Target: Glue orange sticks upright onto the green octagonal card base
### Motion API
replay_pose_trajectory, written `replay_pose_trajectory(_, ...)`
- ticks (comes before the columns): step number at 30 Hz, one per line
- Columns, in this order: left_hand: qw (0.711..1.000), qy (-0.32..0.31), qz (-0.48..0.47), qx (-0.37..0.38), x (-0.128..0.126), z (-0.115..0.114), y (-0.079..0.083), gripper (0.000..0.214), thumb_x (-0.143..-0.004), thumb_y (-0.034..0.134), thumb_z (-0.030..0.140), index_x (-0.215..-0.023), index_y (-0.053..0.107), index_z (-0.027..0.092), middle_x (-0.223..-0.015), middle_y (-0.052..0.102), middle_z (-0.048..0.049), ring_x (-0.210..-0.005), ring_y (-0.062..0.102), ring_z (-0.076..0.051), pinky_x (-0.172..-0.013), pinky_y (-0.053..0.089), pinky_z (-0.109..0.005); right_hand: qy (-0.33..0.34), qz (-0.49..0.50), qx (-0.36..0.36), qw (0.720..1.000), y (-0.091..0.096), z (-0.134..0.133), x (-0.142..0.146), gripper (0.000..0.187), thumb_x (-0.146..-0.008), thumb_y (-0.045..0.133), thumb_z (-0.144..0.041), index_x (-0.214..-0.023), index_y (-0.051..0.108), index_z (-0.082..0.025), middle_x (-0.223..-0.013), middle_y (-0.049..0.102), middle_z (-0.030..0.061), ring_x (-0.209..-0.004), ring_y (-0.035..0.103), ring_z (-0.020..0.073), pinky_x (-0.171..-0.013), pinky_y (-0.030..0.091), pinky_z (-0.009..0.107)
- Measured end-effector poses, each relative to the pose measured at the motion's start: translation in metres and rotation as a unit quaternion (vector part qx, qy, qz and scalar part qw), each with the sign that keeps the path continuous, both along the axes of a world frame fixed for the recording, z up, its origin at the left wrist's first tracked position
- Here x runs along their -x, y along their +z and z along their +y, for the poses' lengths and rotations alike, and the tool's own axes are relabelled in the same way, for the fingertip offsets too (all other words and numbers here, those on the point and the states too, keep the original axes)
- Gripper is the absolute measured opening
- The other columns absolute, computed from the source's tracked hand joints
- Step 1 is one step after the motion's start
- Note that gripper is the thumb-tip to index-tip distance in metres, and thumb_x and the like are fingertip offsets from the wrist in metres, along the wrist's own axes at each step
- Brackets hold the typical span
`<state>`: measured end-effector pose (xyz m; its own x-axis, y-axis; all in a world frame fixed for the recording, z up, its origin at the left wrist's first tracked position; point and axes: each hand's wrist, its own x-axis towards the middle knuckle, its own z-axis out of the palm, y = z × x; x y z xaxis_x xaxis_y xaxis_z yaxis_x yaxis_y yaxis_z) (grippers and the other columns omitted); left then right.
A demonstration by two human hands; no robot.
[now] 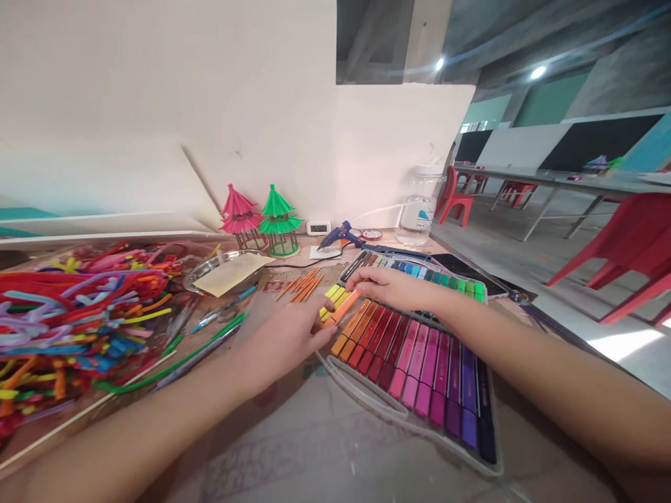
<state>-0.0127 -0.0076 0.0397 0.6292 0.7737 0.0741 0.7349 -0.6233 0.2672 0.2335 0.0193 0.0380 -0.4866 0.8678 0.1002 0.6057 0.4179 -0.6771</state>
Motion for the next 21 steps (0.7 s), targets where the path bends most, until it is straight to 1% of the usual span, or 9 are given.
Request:
replay_pose_trajectory(2, 1.000, -0.024, -0.004, 0.009, 0.001, 0.001, -0.001, 0.024, -0.095, 0.052, 0.035, -0.111, 0.062, 0.020, -0.075, 0.072, -0.0002, -0.061, 0.061, -0.016, -0.055, 0.034, -0.026, 0.009, -0.003, 0.016, 1.000, -0.002, 0.003, -0.005, 0.017, -0.091, 0.054, -0.019, -0.101, 0.067, -0.017, -0.095, 0.070, 0.0026, -0.089, 0.063, 0.0165, -0.083, 0.049, 0.030)
replay_pose_trajectory(5, 0.999, -0.047, 0.011, 0.023, 0.003, 0.003, 0.000, 0.026, -0.097, 0.049, 0.038, -0.096, 0.067, 0.020, -0.078, 0.072, -0.0026, -0.066, 0.062, -0.017, -0.057, 0.035, -0.027, 0.009, -0.015, 0.037, 0.999, -0.006, 0.009, -0.012, 0.012, -0.085, 0.063, -0.019, -0.092, 0.072, -0.017, -0.087, 0.072, 0.0014, -0.082, 0.065, 0.0161, -0.077, 0.050, 0.028)
replay_pose_trajectory(8, 0.998, -0.046, 0.019, 0.023, 0.004, 0.004, 0.002, 0.029, -0.097, 0.049, 0.039, -0.089, 0.068, 0.020, -0.080, 0.072, -0.0033, -0.070, 0.062, -0.018, -0.059, 0.035, -0.028, -0.003, -0.025, 0.037, 0.999, -0.008, 0.013, -0.015, 0.014, -0.084, 0.065, -0.020, -0.092, 0.076, -0.018, -0.090, 0.075, 0.0018, -0.085, 0.067, 0.0171, -0.080, 0.049, 0.029)
replay_pose_trajectory(10, 0.998, -0.050, 0.020, 0.023, 0.005, 0.003, 0.004, 0.029, -0.098, 0.048, 0.037, -0.085, 0.067, 0.020, -0.080, 0.071, -0.0031, -0.072, 0.062, -0.019, -0.061, 0.036, -0.028, -0.009, -0.033, 0.034, 0.999, -0.008, 0.014, -0.014, 0.015, -0.084, 0.064, -0.020, -0.092, 0.077, -0.018, -0.091, 0.076, 0.0020, -0.088, 0.068, 0.0177, -0.082, 0.049, 0.029)
replay_pose_trajectory(13, 0.997, -0.075, 0.025, 0.012, 0.005, 0.002, 0.006, 0.027, -0.097, 0.048, 0.031, -0.079, 0.065, 0.020, -0.080, 0.069, -0.0023, -0.075, 0.062, -0.019, -0.064, 0.037, -0.029, -0.016, -0.045, 0.032, 0.998, -0.007, 0.013, -0.013, 0.016, -0.084, 0.064, -0.020, -0.091, 0.078, -0.018, -0.090, 0.077, 0.0022, -0.087, 0.068, 0.0181, -0.081, 0.048, 0.029)
replay_pose_trajectory(16, 0.996, -0.087, 0.020, -0.003, 0.006, 0.001, 0.005, 0.023, -0.096, 0.050, 0.031, -0.082, 0.066, 0.022, -0.084, 0.070, -0.0017, -0.079, 0.062, -0.020, -0.068, 0.038, -0.030, -0.027, -0.056, 0.024, 0.998, -0.007, 0.011, -0.010, 0.016, -0.085, 0.064, -0.022, -0.091, 0.077, -0.017, -0.087, 0.076, 0.0025, -0.083, 0.067, 0.0182, -0.078, 0.048, 0.029)
replay_pose_trajectory(21, 0.998, -0.064, 0.003, 0.018, 0.007, 0.003, 0.000, 0.019, -0.097, 0.051, 0.034, -0.102, 0.066, 0.023, -0.087, 0.073, -0.0015, -0.078, 0.064, -0.020, -0.065, 0.038, -0.029, -0.055, -0.073, -0.006, 0.996, -0.009, 0.007, -0.001, 0.014, -0.084, 0.064, -0.020, -0.089, 0.076, -0.016, -0.082, 0.073, 0.0024, -0.079, 0.065, 0.0178, -0.073, 0.045, 0.029)
